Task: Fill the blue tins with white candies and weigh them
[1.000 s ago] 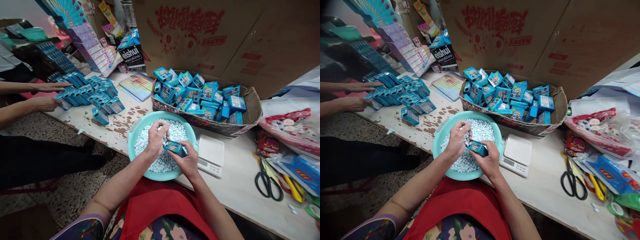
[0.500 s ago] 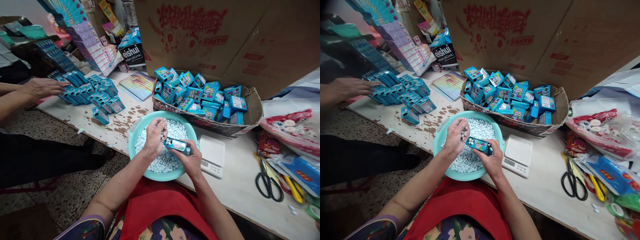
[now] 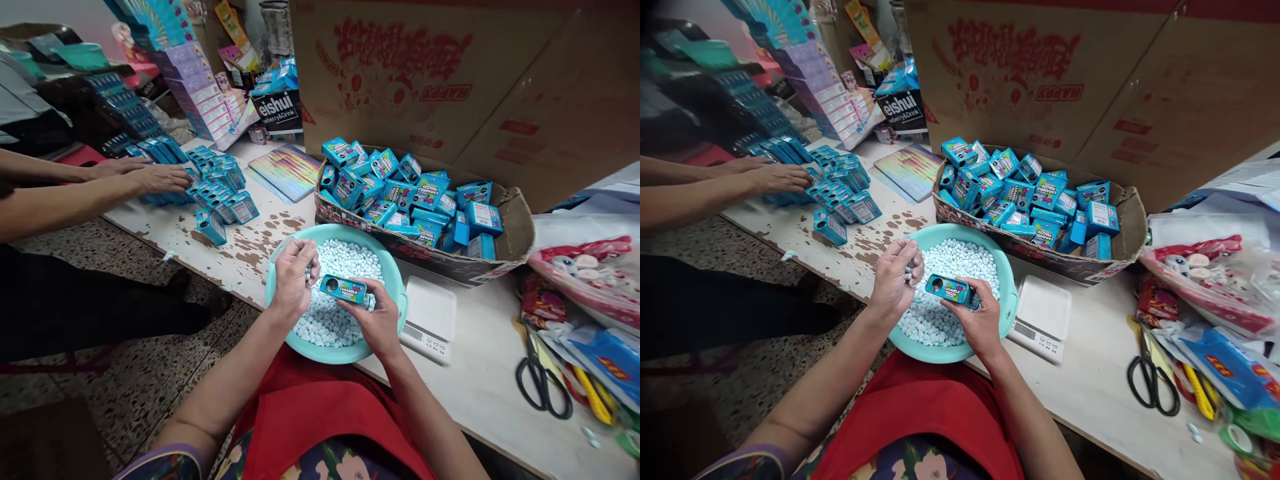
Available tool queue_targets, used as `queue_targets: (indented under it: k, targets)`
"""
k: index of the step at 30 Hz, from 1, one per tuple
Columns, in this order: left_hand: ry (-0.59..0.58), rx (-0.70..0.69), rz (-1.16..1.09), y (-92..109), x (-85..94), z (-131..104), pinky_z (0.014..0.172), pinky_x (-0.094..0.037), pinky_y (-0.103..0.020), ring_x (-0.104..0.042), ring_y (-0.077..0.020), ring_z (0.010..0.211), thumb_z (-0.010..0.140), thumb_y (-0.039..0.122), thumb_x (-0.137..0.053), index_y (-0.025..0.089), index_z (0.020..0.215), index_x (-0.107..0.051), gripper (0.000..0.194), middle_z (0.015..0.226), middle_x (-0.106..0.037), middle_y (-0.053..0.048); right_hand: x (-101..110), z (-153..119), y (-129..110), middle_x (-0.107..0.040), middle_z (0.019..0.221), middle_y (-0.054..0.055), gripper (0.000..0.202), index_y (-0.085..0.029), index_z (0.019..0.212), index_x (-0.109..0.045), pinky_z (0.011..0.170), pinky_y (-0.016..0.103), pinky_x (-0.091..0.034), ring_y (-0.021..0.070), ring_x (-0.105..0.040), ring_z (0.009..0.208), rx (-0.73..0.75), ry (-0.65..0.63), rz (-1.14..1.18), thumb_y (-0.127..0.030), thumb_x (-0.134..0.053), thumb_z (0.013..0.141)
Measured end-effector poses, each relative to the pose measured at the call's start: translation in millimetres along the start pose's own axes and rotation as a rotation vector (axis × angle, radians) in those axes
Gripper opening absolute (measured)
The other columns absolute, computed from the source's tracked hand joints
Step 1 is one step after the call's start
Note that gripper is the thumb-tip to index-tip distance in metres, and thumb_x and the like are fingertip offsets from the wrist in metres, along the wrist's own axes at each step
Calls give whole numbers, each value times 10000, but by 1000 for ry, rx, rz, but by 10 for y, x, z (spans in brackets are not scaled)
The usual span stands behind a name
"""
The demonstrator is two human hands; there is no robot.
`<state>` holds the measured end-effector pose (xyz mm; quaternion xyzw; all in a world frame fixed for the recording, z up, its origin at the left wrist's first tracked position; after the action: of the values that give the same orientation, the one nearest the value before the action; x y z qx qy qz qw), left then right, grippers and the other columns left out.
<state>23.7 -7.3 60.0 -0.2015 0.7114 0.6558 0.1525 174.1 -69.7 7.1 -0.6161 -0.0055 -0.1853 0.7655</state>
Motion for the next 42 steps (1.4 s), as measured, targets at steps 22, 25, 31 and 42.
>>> queue_targets:
  k: [22,25,31,42]
  targets:
    - [-238,-236,895,-39,297,-51,756,-501,-313,-621,-200,898,850,478,-571,234,972,-598,274,908,-661,-42,475,-70,-89,-685,940,37,480,-229,997,-627,759,361,-554,211,-665,827,-92,202,237,-426,-834,611]
    - [-422,-377,1428,-217,582,-163,1053,-349,-515,-413,-338,1317,854,441,-578,247,1167,-598,369,1324,-568,-103,982,-5,20,-671,936,31,468,-223,998,-607,772,349,-543,194,-656,827,16,488,191,-409,-821,626]
    - [-492,-519,1554,-395,783,-265,1040,-380,-481,-472,-316,1265,932,467,-436,214,1198,-569,390,1280,-593,-127,1481,119,677,-654,906,9,480,-194,969,-599,825,350,-511,170,-625,837,-39,645,56,-345,-837,581]
    - [-729,-402,2056,-495,621,-242,769,-471,-460,-546,-379,1028,930,502,-398,146,1222,-579,494,1090,-604,-188,1769,-281,1014,-618,1201,104,495,-197,1142,-543,979,426,-455,196,-607,1084,-43,748,84,-451,-704,748]
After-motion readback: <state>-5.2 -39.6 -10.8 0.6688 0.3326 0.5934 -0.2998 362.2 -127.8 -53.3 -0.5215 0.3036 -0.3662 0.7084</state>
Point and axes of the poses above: each hand's wrist, its own z-axis towards the middle knuckle, its own x-axis out of the back of the hand, y = z × x, the point moved 1 cm from there along z, towards the middle knuckle
